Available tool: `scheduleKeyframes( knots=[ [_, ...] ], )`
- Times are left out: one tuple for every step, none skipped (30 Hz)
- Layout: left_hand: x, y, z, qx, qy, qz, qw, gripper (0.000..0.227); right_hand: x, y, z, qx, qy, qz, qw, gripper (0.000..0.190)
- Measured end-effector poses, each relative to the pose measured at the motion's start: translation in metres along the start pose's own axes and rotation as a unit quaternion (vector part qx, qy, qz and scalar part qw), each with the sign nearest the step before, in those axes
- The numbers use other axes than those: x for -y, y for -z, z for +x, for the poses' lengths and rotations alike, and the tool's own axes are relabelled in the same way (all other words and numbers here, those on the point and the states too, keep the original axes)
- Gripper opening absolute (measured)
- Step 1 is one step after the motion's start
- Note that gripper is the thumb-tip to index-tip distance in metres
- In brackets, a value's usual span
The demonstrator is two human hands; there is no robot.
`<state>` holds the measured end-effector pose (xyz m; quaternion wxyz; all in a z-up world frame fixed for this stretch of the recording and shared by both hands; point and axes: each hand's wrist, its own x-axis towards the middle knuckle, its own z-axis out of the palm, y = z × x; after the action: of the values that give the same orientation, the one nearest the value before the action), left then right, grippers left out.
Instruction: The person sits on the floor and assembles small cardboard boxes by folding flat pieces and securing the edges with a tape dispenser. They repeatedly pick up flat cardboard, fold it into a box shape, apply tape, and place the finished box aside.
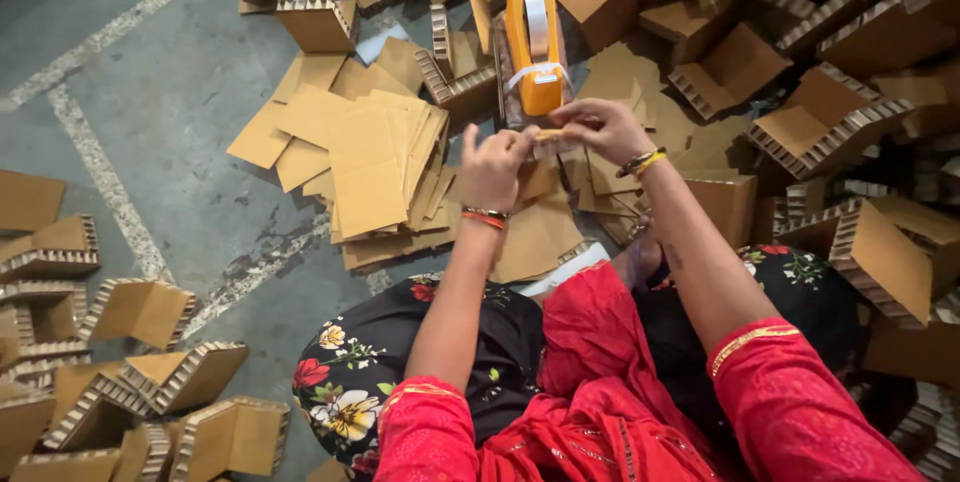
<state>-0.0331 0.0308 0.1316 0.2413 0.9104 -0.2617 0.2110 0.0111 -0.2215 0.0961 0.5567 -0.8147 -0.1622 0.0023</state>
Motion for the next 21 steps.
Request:
scheduleKeyframes(
  knots=[
    [0.0, 0.0, 0.003, 0.001, 0.002, 0.025, 1.0, 0.046, 0.019, -0.002, 0.004, 0.026, 0.086, -0.112, 0.99, 0.046],
    [0.001, -0.002, 0.004, 0.001, 0.006, 0.049, 0.999, 0.048, 0.032, -0.007, 0.005, 0.052, 0.171, -0.222, 0.959, 0.051],
    [0.001, -0.008, 0.003, 0.007, 0.003, 0.044, 0.999, 0.055, 0.037, -0.018, 0.0, 0.048, 0.13, -0.261, 0.955, 0.05],
    [0.002, -0.016, 0.002, 0.012, -0.002, 0.038, 0.999, 0.062, 0.036, -0.032, -0.006, 0.041, 0.089, -0.3, 0.949, 0.049],
    [0.005, -0.026, 0.0, 0.018, -0.006, 0.032, 0.999, 0.069, 0.027, -0.043, -0.009, 0.035, 0.048, -0.338, 0.939, 0.048],
    [0.009, -0.037, -0.005, 0.007, 0.035, 0.025, 0.999, 0.069, 0.012, -0.049, -0.011, 0.033, 0.032, -0.34, 0.939, 0.05],
    [0.016, -0.048, -0.01, -0.005, 0.077, 0.018, 0.997, 0.071, -0.005, -0.051, -0.014, 0.031, 0.016, -0.342, 0.939, 0.053],
    [0.024, -0.059, -0.014, -0.016, 0.118, 0.012, 0.993, 0.074, -0.022, -0.052, -0.015, 0.029, 0.001, -0.343, 0.939, 0.057],
    [0.032, -0.068, -0.02, 0.009, 0.146, -0.037, 0.989, 0.064, -0.037, -0.05, -0.016, 0.051, -0.03, -0.26, 0.964, 0.055],
    [0.041, -0.075, -0.022, 0.034, 0.172, -0.084, 0.981, 0.056, -0.049, -0.046, -0.014, 0.07, -0.059, -0.175, 0.98, 0.053],
    [0.049, -0.078, -0.025, 0.059, 0.198, -0.131, 0.97, 0.05, -0.058, -0.044, -0.012, 0.088, -0.087, -0.088, 0.988, 0.051],
    [0.057, -0.078, -0.024, 0.087, 0.21, -0.157, 0.961, 0.05, -0.065, -0.04, -0.001, 0.06, -0.062, 0.014, 0.996, 0.042],
    [0.064, -0.076, -0.023, 0.115, 0.221, -0.182, 0.951, 0.049, -0.07, -0.036, 0.011, 0.032, -0.035, 0.115, 0.992, 0.033],
    [0.068, -0.074, -0.021, 0.14, 0.233, -0.209, 0.939, 0.048, -0.073, -0.032, 0.027, -0.032, -0.011, 0.202, 0.979, 0.03],
    [0.07, -0.073, -0.021, 0.144, 0.229, -0.214, 0.939, 0.052, -0.072, -0.03, 0.041, -0.095, 0.013, 0.288, 0.953, 0.027],
    [0.068, -0.075, -0.019, 0.147, 0.226, -0.222, 0.937, 0.055, -0.068, -0.029, 0.054, -0.145, -0.05, 0.252, 0.955, 0.025],
    [0.067, -0.079, -0.017, 0.149, 0.222, -0.23, 0.936, 0.059, -0.06, -0.031, 0.068, -0.195, -0.113, 0.215, 0.95, 0.024],
    [0.064, -0.084, -0.014, 0.125, 0.207, -0.217, 0.946, 0.067, -0.051, -0.032, 0.077, -0.242, -0.176, 0.176, 0.938, 0.023],
    [0.061, -0.091, -0.011, 0.1, 0.192, -0.203, 0.955, 0.077, -0.04, -0.029, 0.082, -0.219, -0.174, 0.087, 0.956, 0.023],
    [0.058, -0.095, -0.013, 0.079, 0.178, -0.188, 0.963, 0.089, -0.03, -0.027, 0.083, -0.193, -0.172, -0.001, 0.966, 0.024],
    [0.055, -0.098, -0.016, 0.077, 0.204, -0.184, 0.958, 0.09, -0.022, -0.027, 0.082, -0.166, -0.169, -0.09, 0.967, 0.026]
  ],
)
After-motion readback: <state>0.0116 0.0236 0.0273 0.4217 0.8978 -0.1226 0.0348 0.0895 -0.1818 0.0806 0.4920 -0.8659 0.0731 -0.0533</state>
